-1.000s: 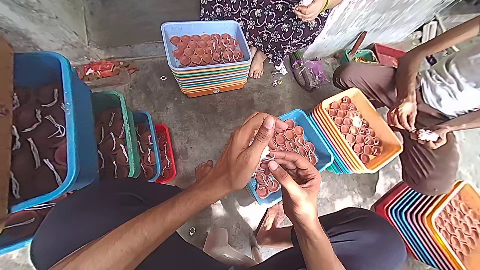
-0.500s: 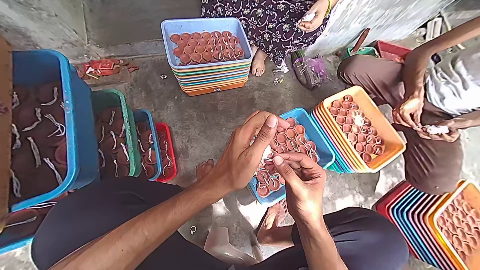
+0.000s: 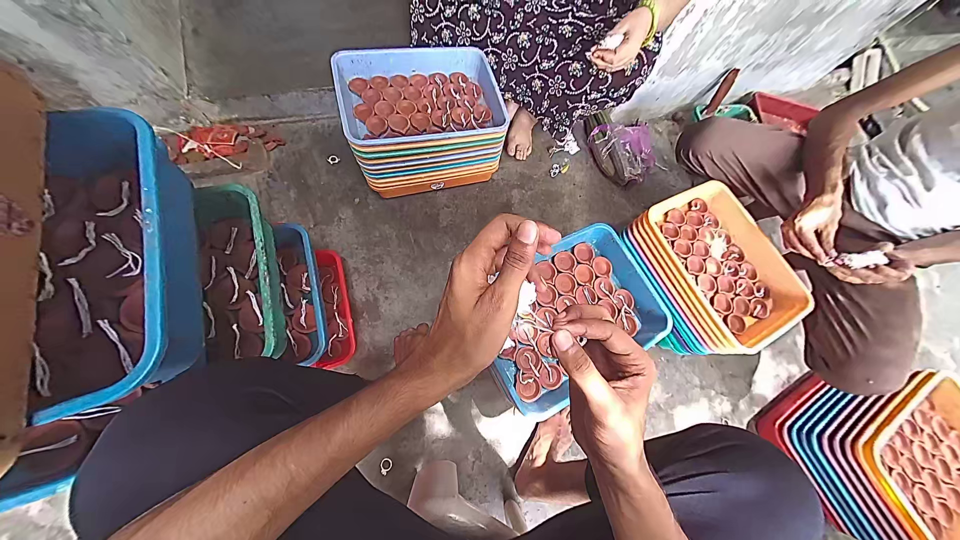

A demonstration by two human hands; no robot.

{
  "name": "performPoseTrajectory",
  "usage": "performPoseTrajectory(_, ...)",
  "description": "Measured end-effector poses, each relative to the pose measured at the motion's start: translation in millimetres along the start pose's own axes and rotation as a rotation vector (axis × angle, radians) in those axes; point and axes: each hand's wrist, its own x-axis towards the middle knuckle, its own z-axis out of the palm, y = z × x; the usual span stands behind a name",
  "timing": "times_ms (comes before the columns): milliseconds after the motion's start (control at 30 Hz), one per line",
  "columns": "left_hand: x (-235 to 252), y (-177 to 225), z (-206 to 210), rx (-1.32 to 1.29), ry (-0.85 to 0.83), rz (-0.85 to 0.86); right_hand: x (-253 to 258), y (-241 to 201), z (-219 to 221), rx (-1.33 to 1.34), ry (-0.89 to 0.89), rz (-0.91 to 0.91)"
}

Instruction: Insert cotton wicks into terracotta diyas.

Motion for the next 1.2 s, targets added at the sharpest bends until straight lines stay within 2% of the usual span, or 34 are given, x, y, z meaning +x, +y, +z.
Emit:
performPoseTrajectory(167,1,1,0,-0.008,0.034,-0.012,-2,2,5,-0.058,0.008,-0.089)
performPoseTrajectory(400,1,-5,-1,-0.057,0.059,-0.071,-4,-11,9,0.029,0.033,-0.178)
performPoseTrajectory(533,0,-7,-3,-0.138,0.058,-0.140,0,-18,5,0.055,-0.011,-0.105)
performPoseTrajectory(633,0,-6,0,-0.136,0.045,-0.082,-1,-14,6,0.079,0.030,0.034)
performPoseTrajectory(700,-1,-4,2,-0.116,0.040,-0.024,-3,-10,9,0.070,0.080,0.056)
performPoseTrajectory(833,-3,-2,5,-0.041,0.018,0.103,-6,-8,13,0.013,0.176,-0.042)
performPoseTrajectory(933,-5,-4,6,-0.009,-0.007,0.138,-5,-9,15,-0.045,0.212,-0.110)
performPoseTrajectory(1200,-10,-4,7,0.073,-0.093,0.237,-6,-10,17,-0.074,0.232,-0.100)
